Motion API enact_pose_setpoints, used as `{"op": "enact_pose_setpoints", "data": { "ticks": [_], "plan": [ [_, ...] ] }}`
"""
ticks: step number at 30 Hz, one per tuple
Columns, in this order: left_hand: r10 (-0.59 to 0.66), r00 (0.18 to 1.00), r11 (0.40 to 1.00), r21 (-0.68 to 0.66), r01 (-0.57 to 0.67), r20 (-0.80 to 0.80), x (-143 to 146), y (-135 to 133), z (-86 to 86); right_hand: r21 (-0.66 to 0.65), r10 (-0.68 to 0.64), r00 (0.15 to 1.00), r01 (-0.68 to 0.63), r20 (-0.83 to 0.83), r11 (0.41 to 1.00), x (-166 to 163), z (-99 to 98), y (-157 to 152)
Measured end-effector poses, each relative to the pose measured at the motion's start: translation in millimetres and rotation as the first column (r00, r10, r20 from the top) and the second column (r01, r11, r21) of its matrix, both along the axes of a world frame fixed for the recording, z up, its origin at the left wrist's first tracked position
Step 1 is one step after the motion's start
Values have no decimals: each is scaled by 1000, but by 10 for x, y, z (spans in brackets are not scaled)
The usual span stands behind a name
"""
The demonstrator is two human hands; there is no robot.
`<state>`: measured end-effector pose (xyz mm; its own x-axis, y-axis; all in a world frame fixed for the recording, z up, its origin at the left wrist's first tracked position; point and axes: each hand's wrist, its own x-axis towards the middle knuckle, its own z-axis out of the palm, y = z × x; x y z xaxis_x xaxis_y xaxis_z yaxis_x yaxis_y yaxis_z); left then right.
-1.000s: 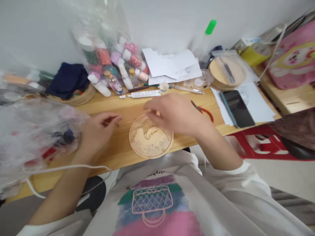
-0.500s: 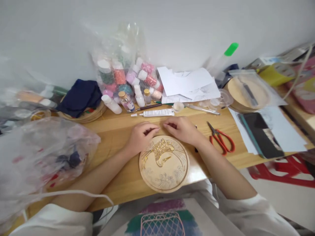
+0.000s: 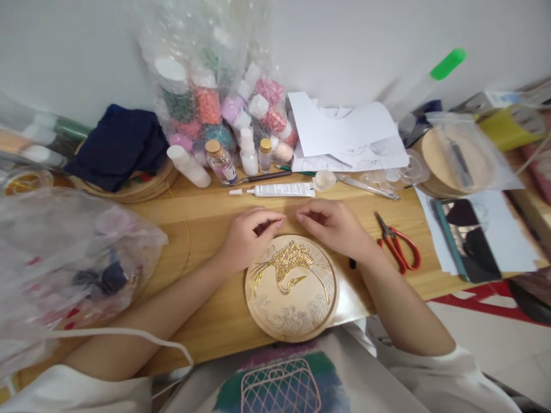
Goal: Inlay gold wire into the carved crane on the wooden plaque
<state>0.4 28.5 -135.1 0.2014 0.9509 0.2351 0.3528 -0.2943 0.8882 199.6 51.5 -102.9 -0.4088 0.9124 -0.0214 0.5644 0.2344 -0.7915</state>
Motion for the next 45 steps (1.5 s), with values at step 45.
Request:
{"op": "enact_pose_setpoints", "data": {
  "ticks": [45],
  "plan": [
    [14,998,1000,26,-13,-57,12,-26,-40,76,-61,904,31,423,997,202,102,-45]
  ]
}}
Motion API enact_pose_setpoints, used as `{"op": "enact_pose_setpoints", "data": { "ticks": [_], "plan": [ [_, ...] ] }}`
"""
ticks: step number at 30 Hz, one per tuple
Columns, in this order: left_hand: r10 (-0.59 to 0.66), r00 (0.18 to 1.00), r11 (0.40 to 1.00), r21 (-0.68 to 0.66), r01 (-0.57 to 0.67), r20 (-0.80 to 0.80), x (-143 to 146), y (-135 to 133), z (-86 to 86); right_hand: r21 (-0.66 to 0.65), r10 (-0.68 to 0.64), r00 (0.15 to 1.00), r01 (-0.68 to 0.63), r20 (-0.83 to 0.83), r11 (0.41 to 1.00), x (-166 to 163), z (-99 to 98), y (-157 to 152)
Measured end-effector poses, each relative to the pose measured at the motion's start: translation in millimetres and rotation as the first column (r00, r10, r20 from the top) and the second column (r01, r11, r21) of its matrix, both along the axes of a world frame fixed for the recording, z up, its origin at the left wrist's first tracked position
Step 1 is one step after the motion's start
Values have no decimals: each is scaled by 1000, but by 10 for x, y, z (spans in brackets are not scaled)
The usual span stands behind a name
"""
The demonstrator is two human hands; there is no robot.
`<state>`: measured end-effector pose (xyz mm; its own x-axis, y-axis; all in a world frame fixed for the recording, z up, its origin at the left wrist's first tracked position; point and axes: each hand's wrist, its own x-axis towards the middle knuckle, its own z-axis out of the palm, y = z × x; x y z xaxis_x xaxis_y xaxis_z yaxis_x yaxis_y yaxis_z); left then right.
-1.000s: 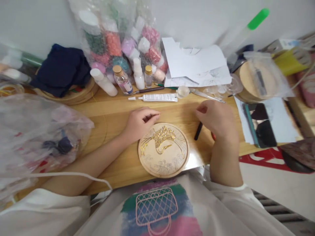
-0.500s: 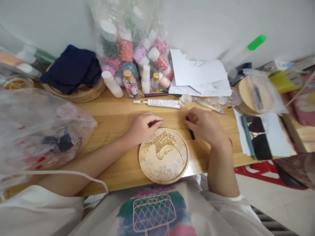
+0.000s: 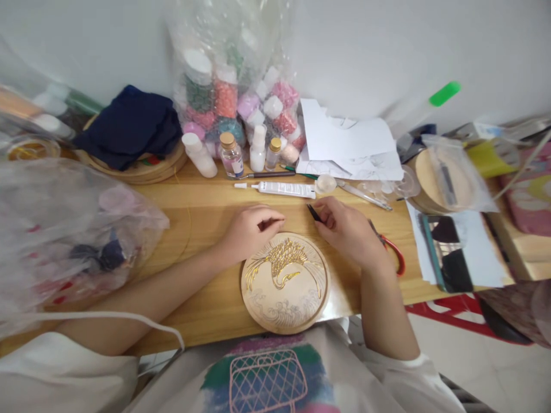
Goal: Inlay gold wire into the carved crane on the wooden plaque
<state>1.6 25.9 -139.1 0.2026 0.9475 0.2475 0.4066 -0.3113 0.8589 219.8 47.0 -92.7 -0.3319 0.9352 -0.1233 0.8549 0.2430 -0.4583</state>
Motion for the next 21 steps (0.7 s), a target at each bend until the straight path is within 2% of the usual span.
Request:
{"op": "enact_pose_setpoints", "data": {
  "ticks": [7,9,11,14,17,19,21],
  "plan": [
    [-11,1000,1000,-14,11,7,-3,1,2,-31,9,1000,-9,-5,999,30,19,0],
    [-13,1000,1000,-21,13,6,-5,4,1,-44,11,998,-14,-55,999,50,-3,12],
    [-13,1000,1000,-27,13,5,-4,6,-1,30,-25,989,30,-148,999,51,-51,37],
    [-10,1000,999,-32,10,9,-1,9,-5,272,-21,977,80,-214,959,-11,-120,95],
    [-5,1000,1000,-28,6,16,2,7,-6,388,87,992,-46,-87,921,-135,-90,156],
    [-3,1000,1000,-19,3,17,5,5,-3,364,128,991,-131,33,922,-234,3,199],
    [-4,1000,1000,-8,4,13,7,3,4,279,175,969,-220,176,935,-336,120,252]
  ]
}}
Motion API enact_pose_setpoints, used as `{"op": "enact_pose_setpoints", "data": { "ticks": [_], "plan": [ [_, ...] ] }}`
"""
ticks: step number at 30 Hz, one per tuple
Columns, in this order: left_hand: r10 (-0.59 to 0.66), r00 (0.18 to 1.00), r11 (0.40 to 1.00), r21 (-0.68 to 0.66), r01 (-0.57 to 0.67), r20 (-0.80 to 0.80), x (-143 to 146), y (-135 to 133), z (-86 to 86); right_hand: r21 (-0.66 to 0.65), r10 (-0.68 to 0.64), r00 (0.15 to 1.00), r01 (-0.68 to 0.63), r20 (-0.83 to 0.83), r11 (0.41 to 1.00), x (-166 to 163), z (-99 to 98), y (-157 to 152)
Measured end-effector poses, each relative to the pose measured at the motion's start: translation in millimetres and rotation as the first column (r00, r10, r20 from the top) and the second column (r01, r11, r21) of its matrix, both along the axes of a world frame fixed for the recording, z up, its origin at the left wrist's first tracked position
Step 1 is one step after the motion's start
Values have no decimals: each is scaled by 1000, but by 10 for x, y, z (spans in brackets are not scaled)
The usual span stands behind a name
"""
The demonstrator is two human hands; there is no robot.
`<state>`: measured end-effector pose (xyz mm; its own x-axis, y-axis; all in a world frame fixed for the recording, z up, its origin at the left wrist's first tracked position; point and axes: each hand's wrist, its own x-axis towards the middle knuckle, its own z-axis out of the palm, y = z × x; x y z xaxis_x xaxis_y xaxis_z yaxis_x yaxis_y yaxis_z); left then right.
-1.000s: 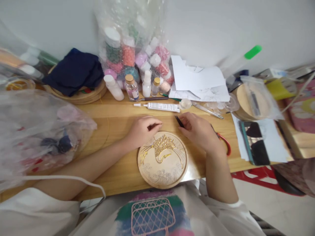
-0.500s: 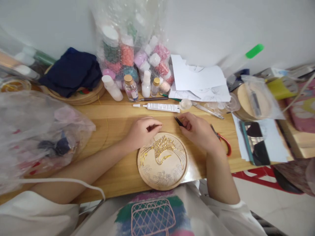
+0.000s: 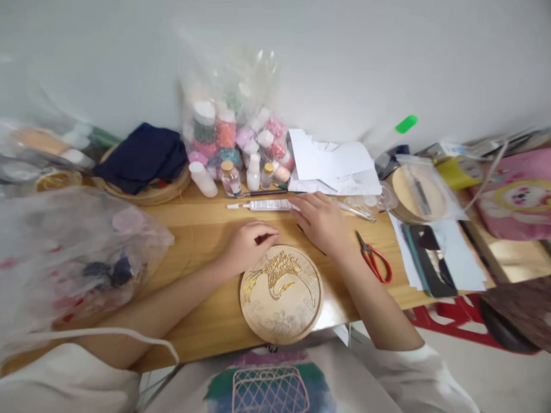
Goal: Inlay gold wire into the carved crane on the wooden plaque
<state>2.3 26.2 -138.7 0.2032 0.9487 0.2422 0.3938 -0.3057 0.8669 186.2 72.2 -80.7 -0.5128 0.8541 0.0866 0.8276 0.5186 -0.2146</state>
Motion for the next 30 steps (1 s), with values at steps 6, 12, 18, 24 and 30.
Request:
{"op": "enact_pose_setpoints", "data": {
  "ticks": [6,12,18,24,30],
  "plan": [
    [-10,1000,999,34,11,-16,4,2,2,-121,152,965,-129,212,984,-250,138,228],
    [-29,1000,999,43,28,2,4,9,-9,-140,154,971,-129,181,982,-295,103,304],
    [-21,998,999,40,19,62,2,2,-16,-173,47,999,-44,15,984,138,222,100],
    [7,994,997,76,-16,112,-31,35,-54,-243,-159,950,93,-268,966,640,224,-208],
    [-113,993,986,129,109,30,-34,30,-79,-328,-161,938,55,-306,943,730,208,-343]
  ]
}}
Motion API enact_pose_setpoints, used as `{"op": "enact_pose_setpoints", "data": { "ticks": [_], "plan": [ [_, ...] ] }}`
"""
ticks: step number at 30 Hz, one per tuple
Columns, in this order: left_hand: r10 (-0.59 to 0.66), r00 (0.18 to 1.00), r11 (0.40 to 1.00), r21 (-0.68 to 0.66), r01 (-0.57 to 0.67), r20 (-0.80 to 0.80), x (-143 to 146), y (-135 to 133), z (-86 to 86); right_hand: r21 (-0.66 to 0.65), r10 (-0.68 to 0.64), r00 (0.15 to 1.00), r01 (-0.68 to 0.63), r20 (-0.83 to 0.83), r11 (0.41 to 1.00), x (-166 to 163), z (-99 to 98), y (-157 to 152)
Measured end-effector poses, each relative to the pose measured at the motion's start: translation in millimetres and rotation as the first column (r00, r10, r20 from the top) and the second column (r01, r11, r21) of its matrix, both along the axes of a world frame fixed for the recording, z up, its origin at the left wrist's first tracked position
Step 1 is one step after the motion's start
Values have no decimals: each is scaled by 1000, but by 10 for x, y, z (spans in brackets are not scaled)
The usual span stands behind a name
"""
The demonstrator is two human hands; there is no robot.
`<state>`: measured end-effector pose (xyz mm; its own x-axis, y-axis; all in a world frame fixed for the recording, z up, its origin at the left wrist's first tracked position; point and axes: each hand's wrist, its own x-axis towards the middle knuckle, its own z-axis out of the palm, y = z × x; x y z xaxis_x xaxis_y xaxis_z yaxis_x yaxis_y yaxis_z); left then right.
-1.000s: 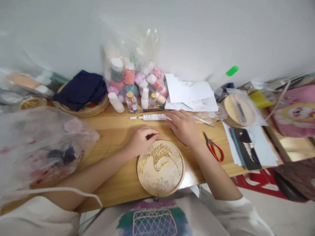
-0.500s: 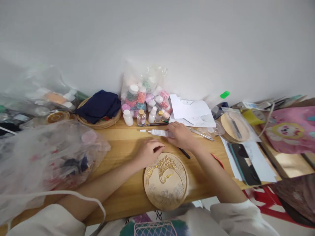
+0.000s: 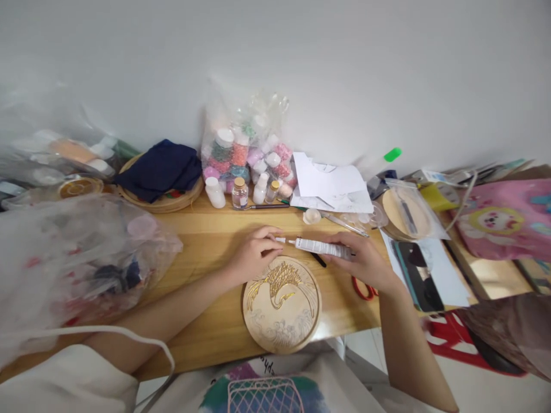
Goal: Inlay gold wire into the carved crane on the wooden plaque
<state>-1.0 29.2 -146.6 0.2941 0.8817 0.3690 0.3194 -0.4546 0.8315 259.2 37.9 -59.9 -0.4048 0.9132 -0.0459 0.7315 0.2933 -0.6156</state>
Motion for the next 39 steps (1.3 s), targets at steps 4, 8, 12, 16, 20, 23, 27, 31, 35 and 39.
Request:
{"op": "enact_pose_setpoints", "data": {
  "ticks": [4,8,12,16,20,23,27,31,35,39],
  "plan": [
    [-2,998,998,60,5,-58,4,3,-28,-23,3,997,-4,-73,1000,21,67,35],
    [17,994,994,111,-5,-104,2,10,-31,-140,-31,993,15,-114,990,38,141,87],
    [26,993,988,154,-8,-112,-5,7,-23,-193,-78,987,51,-137,980,19,166,124],
    [23,995,980,198,-3,-95,2,6,-27,-235,-45,990,13,-131,972,-52,195,153],
    [17,996,971,240,6,-93,15,11,-18,-289,-61,986,13,-155,957,-69,229,181],
    [15,996,967,255,9,-91,16,15,6,-338,-198,929,86,-312,937,-33,224,174],
    [6,998,964,266,9,-59,16,16,24,-422,-429,728,210,-535,882,-119,140,113],
    [-7,999,968,251,15,-34,12,15,13,-518,-563,469,235,-681,822,-423,-10,63],
    [-17,999,977,210,23,-28,5,15,4,-509,-547,479,221,-686,832,-678,-135,67],
    [-2,1000,987,160,5,-17,1,19,4,-536,-567,494,220,-659,815,-708,-203,86]
  ]
}}
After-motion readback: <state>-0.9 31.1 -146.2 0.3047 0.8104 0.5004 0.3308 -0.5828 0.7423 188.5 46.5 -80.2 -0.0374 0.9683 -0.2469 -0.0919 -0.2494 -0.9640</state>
